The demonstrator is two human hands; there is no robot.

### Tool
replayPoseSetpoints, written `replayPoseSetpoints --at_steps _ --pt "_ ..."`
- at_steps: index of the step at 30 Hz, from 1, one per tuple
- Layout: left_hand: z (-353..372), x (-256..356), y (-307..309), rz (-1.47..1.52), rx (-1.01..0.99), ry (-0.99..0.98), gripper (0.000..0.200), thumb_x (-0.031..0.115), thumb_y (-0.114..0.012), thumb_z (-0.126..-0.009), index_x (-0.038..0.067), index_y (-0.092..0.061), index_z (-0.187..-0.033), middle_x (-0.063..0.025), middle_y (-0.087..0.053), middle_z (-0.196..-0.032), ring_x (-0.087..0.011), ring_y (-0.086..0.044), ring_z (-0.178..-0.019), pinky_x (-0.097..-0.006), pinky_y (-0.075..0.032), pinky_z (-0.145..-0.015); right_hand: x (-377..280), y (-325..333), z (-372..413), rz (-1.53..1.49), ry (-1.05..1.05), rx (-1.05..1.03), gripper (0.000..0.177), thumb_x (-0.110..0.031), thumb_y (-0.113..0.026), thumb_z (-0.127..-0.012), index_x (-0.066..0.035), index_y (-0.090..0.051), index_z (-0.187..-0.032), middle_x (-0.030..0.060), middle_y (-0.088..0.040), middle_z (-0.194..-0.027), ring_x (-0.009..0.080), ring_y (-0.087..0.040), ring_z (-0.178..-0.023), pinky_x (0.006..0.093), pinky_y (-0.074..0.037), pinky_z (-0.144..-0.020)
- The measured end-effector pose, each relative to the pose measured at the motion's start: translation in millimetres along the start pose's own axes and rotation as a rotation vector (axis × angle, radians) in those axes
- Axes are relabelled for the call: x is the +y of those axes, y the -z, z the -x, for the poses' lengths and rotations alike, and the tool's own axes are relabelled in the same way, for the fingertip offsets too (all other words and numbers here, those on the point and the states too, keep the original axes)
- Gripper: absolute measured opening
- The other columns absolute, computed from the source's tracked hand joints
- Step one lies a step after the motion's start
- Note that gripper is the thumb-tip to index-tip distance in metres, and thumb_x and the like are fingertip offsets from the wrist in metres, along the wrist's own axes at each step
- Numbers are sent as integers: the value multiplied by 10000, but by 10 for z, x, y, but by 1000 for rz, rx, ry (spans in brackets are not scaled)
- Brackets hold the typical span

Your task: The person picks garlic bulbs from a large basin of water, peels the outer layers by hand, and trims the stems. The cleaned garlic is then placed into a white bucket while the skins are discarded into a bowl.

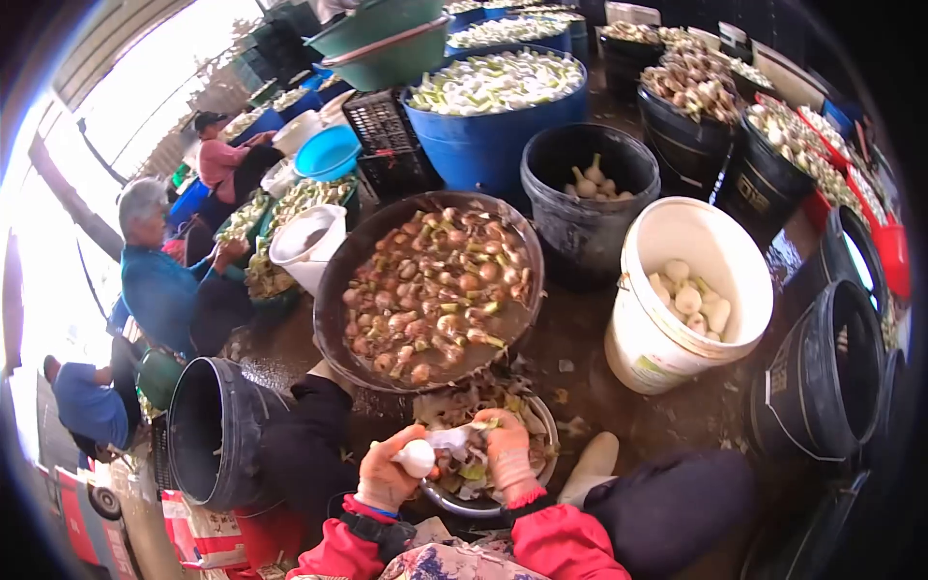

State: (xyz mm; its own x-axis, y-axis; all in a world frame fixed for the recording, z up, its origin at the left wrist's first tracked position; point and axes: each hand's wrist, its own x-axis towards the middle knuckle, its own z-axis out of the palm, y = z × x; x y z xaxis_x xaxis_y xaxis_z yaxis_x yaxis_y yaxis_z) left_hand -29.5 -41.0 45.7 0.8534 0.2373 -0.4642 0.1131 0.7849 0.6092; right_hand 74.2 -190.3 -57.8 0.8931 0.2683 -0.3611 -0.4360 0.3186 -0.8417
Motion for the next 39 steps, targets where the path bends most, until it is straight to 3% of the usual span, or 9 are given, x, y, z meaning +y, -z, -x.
replayPoseSetpoints --at_steps 4,7,10,16,18,29,32,34,39 --pt "132 157 -232 -29 -80 -76 452 215 -638 -788 9 -550 -1179 -146 -594 -1098 -315 -587 -994 -446 -514 -814 -63 216 -132 88 -218 114 240 13 -561 -745 -50 -673 -948 91 -662 -870 202 -637 -790 310 -511 -737" --pt "-64 115 126 -244 -109 -105 492 120 -680 -748 8 -517 -1199 -131 -566 -1123 -277 -573 -1016 -421 -504 -858 -206 87 51 1021 301 -304 397 -55 -563 -699 -84 -652 -1084 162 -642 -1070 314 -600 -1023 315 -458 -902" --pt "-122 56 262 -658 -95 -167 558 86 -709 -715 8 -488 -1221 -114 -539 -1141 -244 -549 -1056 -380 -486 -880 -255 -101 120 500 -31 -450 497 15 -499 -756 -70 -558 -1243 116 -639 -1145 232 -597 -1080 273 -445 -908" --pt "-150 99 -171 -1399 -136 -411 621 87 -652 -698 12 -446 -1279 -158 -501 -1222 -253 -570 -1047 -343 -479 -887 -507 -244 283 373 -32 -484 469 37 -525 -814 -24 -510 -1279 87 -653 -1093 155 -613 -1008 257 -460 -861" --pt "-172 106 -272 -1554 -280 -484 620 75 -637 -699 19 -446 -1287 -168 -505 -1214 -266 -576 -1040 -346 -483 -880 -577 -283 300 415 105 -481 540 61 -469 -773 -81 -506 -1292 96 -672 -1010 159 -608 -793 262 -478 -684" --pt "-250 73 -377 -1638 -351 -567 637 72 -657 -706 24 -426 -1297 -142 -502 -1214 -260 -548 -1082 -356 -474 -896 -551 -249 272 564 165 -455 503 17 -529 -837 -66 -447 -1326 82 -644 -991 145 -602 -912 282 -474 -799" --pt "-286 37 -203 -932 -159 -306 617 89 -699 -727 33 -435 -1282 -127 -470 -1261 -232 -514 -1135 -361 -480 -888 -613 -233 272 132 -26 -399 519 10 -543 -848 -94 -445 -1346 67 -641 -961 144 -596 -789 247 -469 -681" --pt "-327 141 -186 -478 -228 -143 513 318 -773 -764 18 -569 -1127 -56 -612 -985 -165 -617 -849 -302 -528 -740 -733 -232 288 53 -71 -432 505 15 -540 -863 -101 -454 -1346 42 -609 -920 121 -587 -760 220 -451 -643" --pt "-271 0 86 -458 151 -62 401 388 -673 -841 55 -606 -1054 -41 -650 -886 -182 -630 -772 -308 -536 -642 -805 -159 239 -368 -85 -398 479 28 -529 -884 -42 -442 -1350 66 -585 -895 134 -562 -714 243 -464 -670"
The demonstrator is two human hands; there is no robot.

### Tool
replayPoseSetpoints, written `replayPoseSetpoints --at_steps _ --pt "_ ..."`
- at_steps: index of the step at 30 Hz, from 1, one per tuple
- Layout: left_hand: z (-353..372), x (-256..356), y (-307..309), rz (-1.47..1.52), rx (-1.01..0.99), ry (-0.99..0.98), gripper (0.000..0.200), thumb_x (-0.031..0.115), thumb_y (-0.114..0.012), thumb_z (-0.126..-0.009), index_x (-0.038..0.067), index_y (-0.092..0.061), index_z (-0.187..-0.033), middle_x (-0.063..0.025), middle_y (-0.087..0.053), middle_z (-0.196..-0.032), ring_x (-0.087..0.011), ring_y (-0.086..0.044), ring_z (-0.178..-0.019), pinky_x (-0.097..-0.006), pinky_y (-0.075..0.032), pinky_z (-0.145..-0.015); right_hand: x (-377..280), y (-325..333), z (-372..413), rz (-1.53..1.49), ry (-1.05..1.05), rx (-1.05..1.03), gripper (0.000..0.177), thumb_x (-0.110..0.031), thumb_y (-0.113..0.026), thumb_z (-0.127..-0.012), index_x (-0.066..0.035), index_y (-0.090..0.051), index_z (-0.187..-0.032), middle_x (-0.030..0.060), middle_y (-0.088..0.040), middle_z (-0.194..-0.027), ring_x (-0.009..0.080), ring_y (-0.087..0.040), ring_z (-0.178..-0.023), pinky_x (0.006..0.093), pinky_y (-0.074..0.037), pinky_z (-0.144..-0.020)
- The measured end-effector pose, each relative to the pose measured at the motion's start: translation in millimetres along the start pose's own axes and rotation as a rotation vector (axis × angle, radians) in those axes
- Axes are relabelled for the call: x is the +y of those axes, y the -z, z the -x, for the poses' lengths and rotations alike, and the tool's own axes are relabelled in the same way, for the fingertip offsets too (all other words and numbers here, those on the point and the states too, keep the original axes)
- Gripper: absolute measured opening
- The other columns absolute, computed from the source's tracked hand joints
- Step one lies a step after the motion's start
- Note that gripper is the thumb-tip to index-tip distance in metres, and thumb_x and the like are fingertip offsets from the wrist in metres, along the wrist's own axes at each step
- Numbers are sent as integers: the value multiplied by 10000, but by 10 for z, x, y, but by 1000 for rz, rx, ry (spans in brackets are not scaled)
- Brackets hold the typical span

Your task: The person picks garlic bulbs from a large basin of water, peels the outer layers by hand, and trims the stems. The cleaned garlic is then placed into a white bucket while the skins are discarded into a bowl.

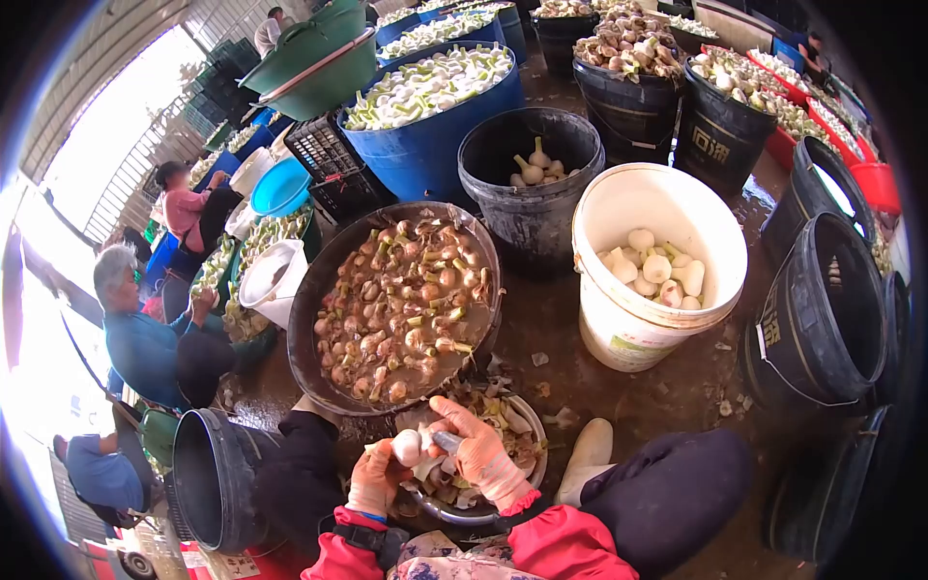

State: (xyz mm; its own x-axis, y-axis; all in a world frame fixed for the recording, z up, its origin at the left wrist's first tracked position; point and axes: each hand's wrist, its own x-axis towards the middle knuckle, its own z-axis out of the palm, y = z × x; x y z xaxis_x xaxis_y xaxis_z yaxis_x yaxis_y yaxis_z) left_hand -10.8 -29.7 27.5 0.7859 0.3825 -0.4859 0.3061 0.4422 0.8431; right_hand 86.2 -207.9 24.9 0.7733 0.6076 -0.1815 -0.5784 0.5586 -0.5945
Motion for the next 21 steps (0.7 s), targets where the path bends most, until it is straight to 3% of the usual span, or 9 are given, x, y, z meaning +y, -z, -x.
replayPoseSetpoints --at_steps 2,3,5,6,7,9,12,17,21 --pt "26 21 -21 209 34 35 418 429 -644 -850 81 -602 -1076 -51 -658 -902 -196 -628 -755 -309 -532 -591 -75 5 -35 -281 143 -54 462 8 -549 -886 1 -440 -1335 88 -587 -880 165 -574 -724 299 -497 -738" --pt "24 26 3 207 38 32 418 429 -644 -850 81 -602 -1076 -51 -658 -902 -196 -628 -755 -309 -532 -591 -285 -88 11 -240 181 43 437 3 -571 -873 -1 -472 -1299 95 -597 -869 180 -582 -719 324 -511 -757" --pt "19 27 63 434 25 101 429 437 -640 -849 88 -593 -1093 -53 -658 -898 -201 -630 -752 -303 -528 -583 -311 80 -44 -469 113 124 388 15 -576 -866 1 -508 -1247 100 -601 -857 205 -599 -737 328 -520 -760" --pt "17 38 66 443 13 81 416 427 -638 -855 92 -583 -1095 -46 -657 -898 -190 -627 -755 -299 -524 -570 -248 151 -63 -243 60 160 374 25 -591 -839 -18 -538 -1207 94 -604 -872 205 -613 -760 301 -514 -762" --pt "3 51 53 440 12 82 416 427 -638 -855 92 -583 -1095 -46 -657 -898 -190 -627 -755 -299 -524 -570 -102 191 -84 -245 61 160 374 25 -591 -839 -18 -538 -1207 94 -604 -872 205 -613 -760 301 -514 -762" --pt "16 104 -62 247 190 0 370 398 -650 -855 86 -586 -1044 -51 -655 -874 -173 -618 -708 -283 -516 -551 120 91 -104 815 385 103 403 34 -602 -806 -42 -547 -1199 93 -605 -917 180 -621 -800 270 -503 -751" --pt "41 101 -302 133 399 -73 250 260 -668 -866 46 -586 -966 -61 -631 -801 -137 -580 -619 -268 -497 -541 264 -138 -7 962 320 123 495 23 -642 -749 -75 -529 -1220 121 -592 -956 249 -598 -865 322 -479 -771" --pt "42 -87 -425 -210 402 -202 175 153 -691 -837 31 -583 -899 -44 -598 -738 -109 -556 -599 -255 -480 -537 400 -123 -24 1191 392 223 574 -5 -578 -749 -112 -442 -1296 151 -574 -966 354 -578 -889 428 -465 -772" --pt "-25 -251 -326 -580 409 -420 204 124 -761 -745 15 -599 -802 -47 -598 -765 -148 -569 -665 -297 -469 -618 352 -85 -25 1299 225 193 596 -20 -571 -745 -121 -417 -1312 163 -560 -1002 368 -558 -943 447 -458 -785"
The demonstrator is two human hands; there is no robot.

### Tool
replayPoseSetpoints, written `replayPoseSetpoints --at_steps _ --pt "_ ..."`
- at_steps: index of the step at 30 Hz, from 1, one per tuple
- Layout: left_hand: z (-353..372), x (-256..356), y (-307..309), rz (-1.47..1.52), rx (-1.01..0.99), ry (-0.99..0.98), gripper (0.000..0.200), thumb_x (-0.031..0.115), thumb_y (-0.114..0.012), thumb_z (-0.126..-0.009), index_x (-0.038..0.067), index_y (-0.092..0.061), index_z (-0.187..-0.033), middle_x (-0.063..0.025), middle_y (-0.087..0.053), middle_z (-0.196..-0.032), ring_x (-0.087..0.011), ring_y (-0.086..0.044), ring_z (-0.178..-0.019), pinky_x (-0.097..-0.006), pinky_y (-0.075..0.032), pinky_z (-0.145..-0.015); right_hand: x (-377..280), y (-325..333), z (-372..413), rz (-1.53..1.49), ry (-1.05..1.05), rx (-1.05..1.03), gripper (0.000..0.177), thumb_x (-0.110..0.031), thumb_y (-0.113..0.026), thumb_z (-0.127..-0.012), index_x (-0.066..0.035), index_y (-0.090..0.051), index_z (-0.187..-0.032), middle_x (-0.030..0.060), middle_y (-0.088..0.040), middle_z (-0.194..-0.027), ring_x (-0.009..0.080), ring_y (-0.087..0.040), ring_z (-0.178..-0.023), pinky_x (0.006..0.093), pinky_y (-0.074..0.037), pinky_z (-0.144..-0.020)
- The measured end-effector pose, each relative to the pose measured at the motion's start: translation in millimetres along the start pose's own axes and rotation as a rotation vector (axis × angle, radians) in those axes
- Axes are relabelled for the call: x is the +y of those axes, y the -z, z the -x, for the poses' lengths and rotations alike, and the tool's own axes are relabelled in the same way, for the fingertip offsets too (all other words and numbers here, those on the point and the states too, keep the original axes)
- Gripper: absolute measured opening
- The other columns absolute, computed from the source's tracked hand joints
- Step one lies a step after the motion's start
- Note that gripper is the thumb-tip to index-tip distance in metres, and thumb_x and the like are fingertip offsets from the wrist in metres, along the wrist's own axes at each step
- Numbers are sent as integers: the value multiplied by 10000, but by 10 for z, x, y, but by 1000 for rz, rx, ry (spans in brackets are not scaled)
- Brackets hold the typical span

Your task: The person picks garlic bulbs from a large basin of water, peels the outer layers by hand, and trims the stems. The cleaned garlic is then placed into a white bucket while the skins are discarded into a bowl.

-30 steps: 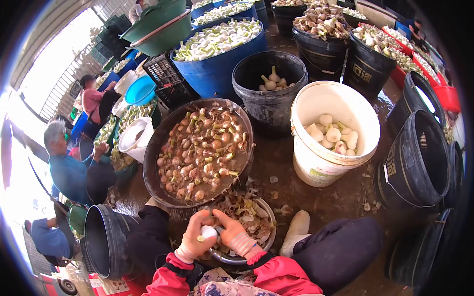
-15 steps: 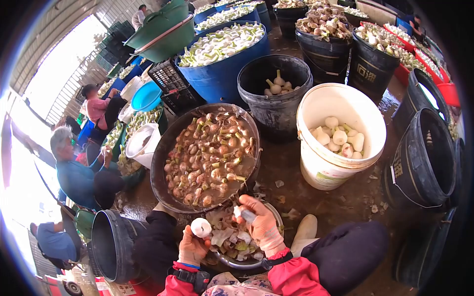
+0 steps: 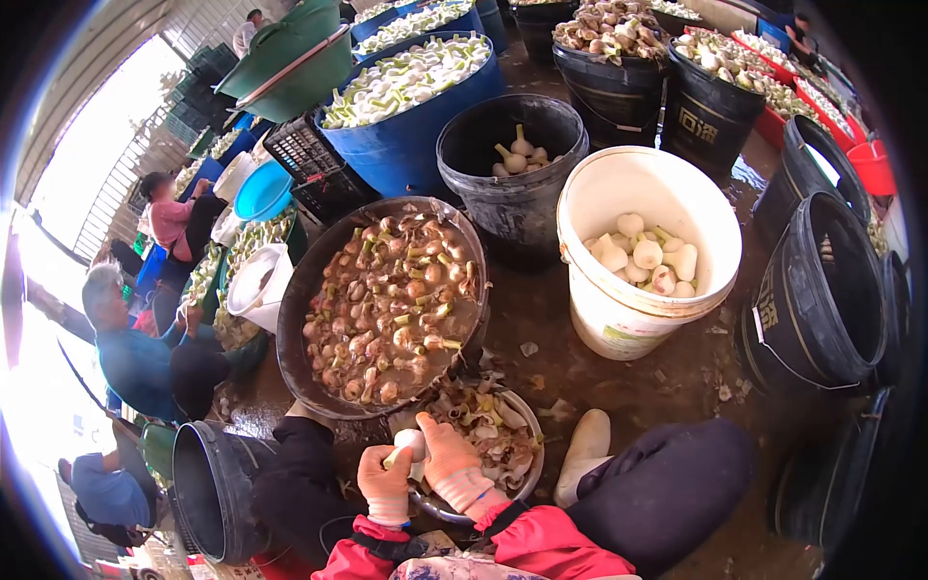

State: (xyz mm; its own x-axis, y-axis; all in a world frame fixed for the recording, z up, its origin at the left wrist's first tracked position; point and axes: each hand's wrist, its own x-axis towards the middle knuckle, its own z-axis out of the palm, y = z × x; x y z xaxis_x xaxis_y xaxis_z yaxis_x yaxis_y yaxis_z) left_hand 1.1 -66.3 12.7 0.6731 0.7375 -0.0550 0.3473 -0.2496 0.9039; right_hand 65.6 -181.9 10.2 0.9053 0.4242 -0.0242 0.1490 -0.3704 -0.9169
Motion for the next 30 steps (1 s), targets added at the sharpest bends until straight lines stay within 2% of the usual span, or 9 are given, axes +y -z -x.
replayPoseSetpoints --at_steps 2,5,9,12,14,18,23,27,30 --pt "-17 -35 17 -300 10 -475 156 92 -720 -784 13 -586 -791 -14 -576 -674 -84 -512 -574 -234 -434 -539 63 -33 -15 2 -15 -5 593 -20 -568 -745 -122 -418 -1309 168 -559 -1009 368 -557 -951 446 -458 -785" --pt "-22 -87 45 -139 1 -130 153 83 -731 -767 16 -595 -786 -28 -595 -735 -107 -534 -633 -259 -449 -585 100 -78 15 -63 -28 -2 592 -23 -568 -749 -124 -415 -1312 172 -564 -1007 368 -559 -955 448 -457 -782" --pt "9 -20 108 -275 -24 -363 143 69 -731 -762 21 -602 -802 -42 -608 -782 -123 -540 -653 -263 -447 -614 64 -38 -5 -13 -100 -80 583 -20 -565 -763 -107 -420 -1321 181 -580 -1069 374 -550 -1020 429 -455 -837" --pt "7 101 169 23 -169 -104 206 114 -766 -729 22 -632 -854 -83 -636 -876 -213 -615 -801 -335 -498 -728 249 -68 -57 -224 -84 105 537 2 -548 -766 -69 -460 -1292 200 -576 -1157 365 -538 -1093 391 -443 -901" --pt "-6 260 258 797 -367 286 331 212 -777 -749 22 -617 -968 -101 -658 -929 -202 -649 -807 -322 -552 -718 437 -66 -108 -310 -166 119 480 41 -502 -760 -46 -519 -1232 221 -580 -1179 339 -556 -1107 352 -437 -926" --pt "-171 278 413 1005 -500 362 520 300 -785 -718 8 -589 -1101 -116 -663 -986 -254 -663 -879 -385 -594 -697 483 -20 -96 -225 -140 -101 473 65 -502 -744 -72 -565 -1192 189 -594 -1135 313 -583 -1053 320 -452 -896" --pt "-92 360 350 543 -165 199 297 163 -780 -752 21 -601 -942 -104 -656 -866 -170 -638 -739 -298 -545 -655 4 172 -51 -409 107 127 518 83 -582 -721 -74 -550 -1214 130 -597 -990 288 -594 -899 327 -475 -810" --pt "-13 335 202 202 -153 11 218 124 -766 -769 5 -617 -874 -76 -652 -866 -141 -610 -729 -267 -492 -617 -97 172 32 -300 117 92 586 50 -590 -738 -96 -469 -1292 148 -591 -1018 324 -584 -952 369 -474 -816" --pt "18 380 119 -344 -95 -597 204 85 -786 -731 20 -620 -831 -31 -632 -826 -124 -570 -738 -260 -474 -665 -143 228 12 -39 -37 9 548 35 -599 -739 -71 -496 -1266 159 -595 -1045 294 -593 -985 347 -476 -836"
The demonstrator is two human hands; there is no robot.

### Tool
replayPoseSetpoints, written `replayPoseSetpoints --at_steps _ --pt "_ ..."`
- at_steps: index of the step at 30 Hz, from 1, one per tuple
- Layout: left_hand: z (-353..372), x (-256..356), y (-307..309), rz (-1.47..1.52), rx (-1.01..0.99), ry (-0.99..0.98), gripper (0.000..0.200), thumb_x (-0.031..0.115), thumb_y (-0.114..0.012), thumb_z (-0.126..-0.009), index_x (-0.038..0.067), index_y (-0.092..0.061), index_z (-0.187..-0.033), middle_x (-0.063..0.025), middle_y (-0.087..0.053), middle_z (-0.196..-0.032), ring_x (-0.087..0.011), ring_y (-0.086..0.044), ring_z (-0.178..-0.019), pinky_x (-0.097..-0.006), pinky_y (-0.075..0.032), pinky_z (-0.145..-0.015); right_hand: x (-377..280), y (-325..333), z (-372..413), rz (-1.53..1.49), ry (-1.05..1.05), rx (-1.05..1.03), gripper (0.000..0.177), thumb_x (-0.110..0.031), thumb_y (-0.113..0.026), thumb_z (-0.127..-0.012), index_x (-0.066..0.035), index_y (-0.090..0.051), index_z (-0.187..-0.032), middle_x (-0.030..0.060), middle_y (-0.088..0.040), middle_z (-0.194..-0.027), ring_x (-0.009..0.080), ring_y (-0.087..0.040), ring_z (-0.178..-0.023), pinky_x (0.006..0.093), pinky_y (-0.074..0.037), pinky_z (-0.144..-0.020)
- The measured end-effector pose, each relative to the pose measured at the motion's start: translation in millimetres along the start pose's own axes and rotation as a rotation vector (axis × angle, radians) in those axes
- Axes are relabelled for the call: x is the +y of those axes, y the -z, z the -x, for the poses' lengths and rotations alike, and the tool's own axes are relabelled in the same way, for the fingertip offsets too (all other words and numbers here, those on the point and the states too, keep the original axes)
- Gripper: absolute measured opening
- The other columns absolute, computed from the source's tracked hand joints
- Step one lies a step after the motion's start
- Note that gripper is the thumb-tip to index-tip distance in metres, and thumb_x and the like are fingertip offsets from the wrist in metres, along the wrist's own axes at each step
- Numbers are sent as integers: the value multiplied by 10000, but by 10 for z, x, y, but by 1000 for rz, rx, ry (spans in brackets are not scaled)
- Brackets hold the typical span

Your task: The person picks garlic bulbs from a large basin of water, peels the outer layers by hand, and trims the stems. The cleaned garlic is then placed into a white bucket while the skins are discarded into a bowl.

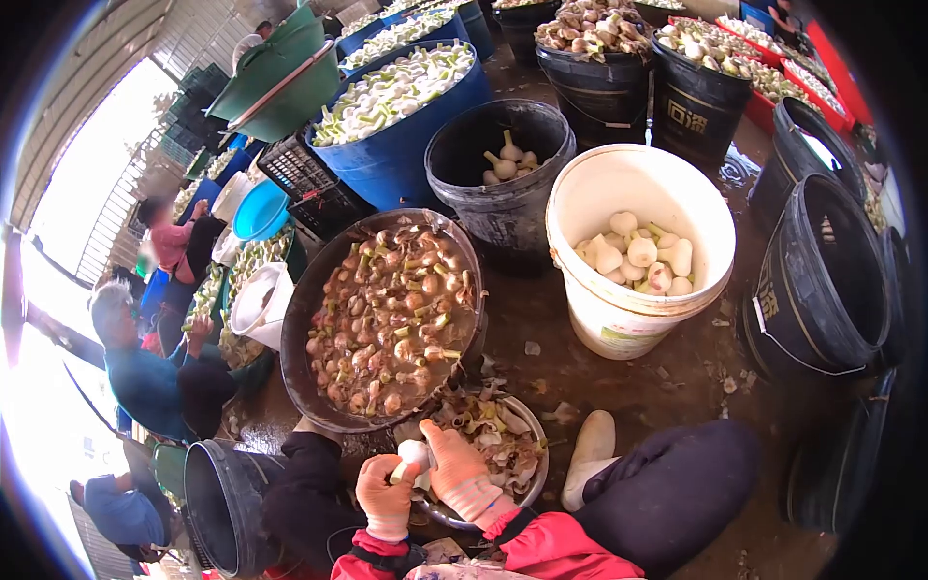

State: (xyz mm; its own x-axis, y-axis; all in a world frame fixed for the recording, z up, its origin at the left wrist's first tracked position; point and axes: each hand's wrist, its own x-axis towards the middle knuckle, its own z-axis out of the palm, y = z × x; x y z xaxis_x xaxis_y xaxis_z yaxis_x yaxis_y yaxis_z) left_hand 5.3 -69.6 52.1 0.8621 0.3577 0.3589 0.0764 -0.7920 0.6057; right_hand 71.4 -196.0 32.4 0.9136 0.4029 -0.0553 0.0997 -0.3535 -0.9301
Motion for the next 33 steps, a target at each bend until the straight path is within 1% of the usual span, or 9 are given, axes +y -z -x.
replayPoseSetpoints --at_steps 4,9,18,23,24,26,28,31,33 --pt "55 -64 -24 459 -98 275 225 73 -796 -711 20 -642 -866 -28 -634 -826 -141 -578 -746 -271 -478 -665 417 -190 -84 -241 -47 100 537 14 -527 -761 -74 -471 -1288 197 -565 -1154 368 -549 -1064 377 -453 -884" --pt "-137 -6 23 1078 -125 748 287 134 -771 -751 19 -629 -972 -120 -668 -932 -235 -651 -786 -359 -556 -712 745 -251 -129 -227 -332 -64 425 39 -534 -760 -47 -573 -1174 159 -642 -1066 264 -628 -956 318 -479 -820" --pt "-1878 1335 -662 1597 -747 397 522 228 -655 -874 42 -446 -1314 -123 -579 -1186 -246 -598 -1036 -405 -511 -869 529 -303 -82 -257 -197 -312 513 32 -496 -700 -80 -584 -1193 160 -622 -1142 296 -594 -1059 335 -451 -871" --pt "-2384 367 -1287 672 -815 351 368 217 -569 -919 30 -549 -1235 -106 -609 -1171 -219 -611 -1015 -312 -491 -856 566 -149 -188 -431 -188 -438 518 33 -462 -682 -47 -609 -1173 130 -537 -1269 244 -531 -1147 283 -413 -930" --pt "-2433 -103 -1506 145 -784 -107 368 224 -577 -866 65 -578 -1197 -121 -625 -1131 -287 -616 -972 -328 -478 -866 637 -210 -167 -433 -186 -441 518 33 -462 -682 -47 -609 -1173 130 -537 -1269 244 -531 -1147 283 -413 -930" --pt "-2340 -814 -1764 -227 -923 -288 347 236 -568 -818 102 -601 -1136 -144 -566 -1165 -354 -540 -1068 -388 -449 -918 772 -315 -160 -327 -112 -299 519 33 -469 -694 -62 -600 -1187 124 -481 -1345 218 -507 -1187 292 -461 -851" --pt "-2252 -803 -1766 -599 -1109 -65 399 226 -590 -789 186 -595 -1186 -121 -461 -1312 -341 -488 -1173 -403 -420 -964 785 -276 -229 -449 -231 -342 514 22 -477 -712 -71 -588 -1205 115 -456 -1379 209 -503 -1203 275 -490 -778" --pt "-2224 -920 -1744 -561 -1171 -112 425 249 -607 -785 203 -589 -1207 -120 -532 -1248 -331 -522 -1146 -388 -443 -933 675 -180 -318 -605 -432 -251 497 18 -487 -732 -94 -597 -1203 105 -541 -1297 191 -607 -1027 264 -498 -744" --pt "-2206 -844 -1596 -288 -1285 181 413 246 -621 -820 123 -579 -1212 -119 -622 -1115 -243 -591 -1063 -353 -449 -909 658 -125 -347 -597 -425 -201 480 18 -486 -734 -95 -610 -1184 96 -594 -1214 182 -617 -994 251 -491 -757"
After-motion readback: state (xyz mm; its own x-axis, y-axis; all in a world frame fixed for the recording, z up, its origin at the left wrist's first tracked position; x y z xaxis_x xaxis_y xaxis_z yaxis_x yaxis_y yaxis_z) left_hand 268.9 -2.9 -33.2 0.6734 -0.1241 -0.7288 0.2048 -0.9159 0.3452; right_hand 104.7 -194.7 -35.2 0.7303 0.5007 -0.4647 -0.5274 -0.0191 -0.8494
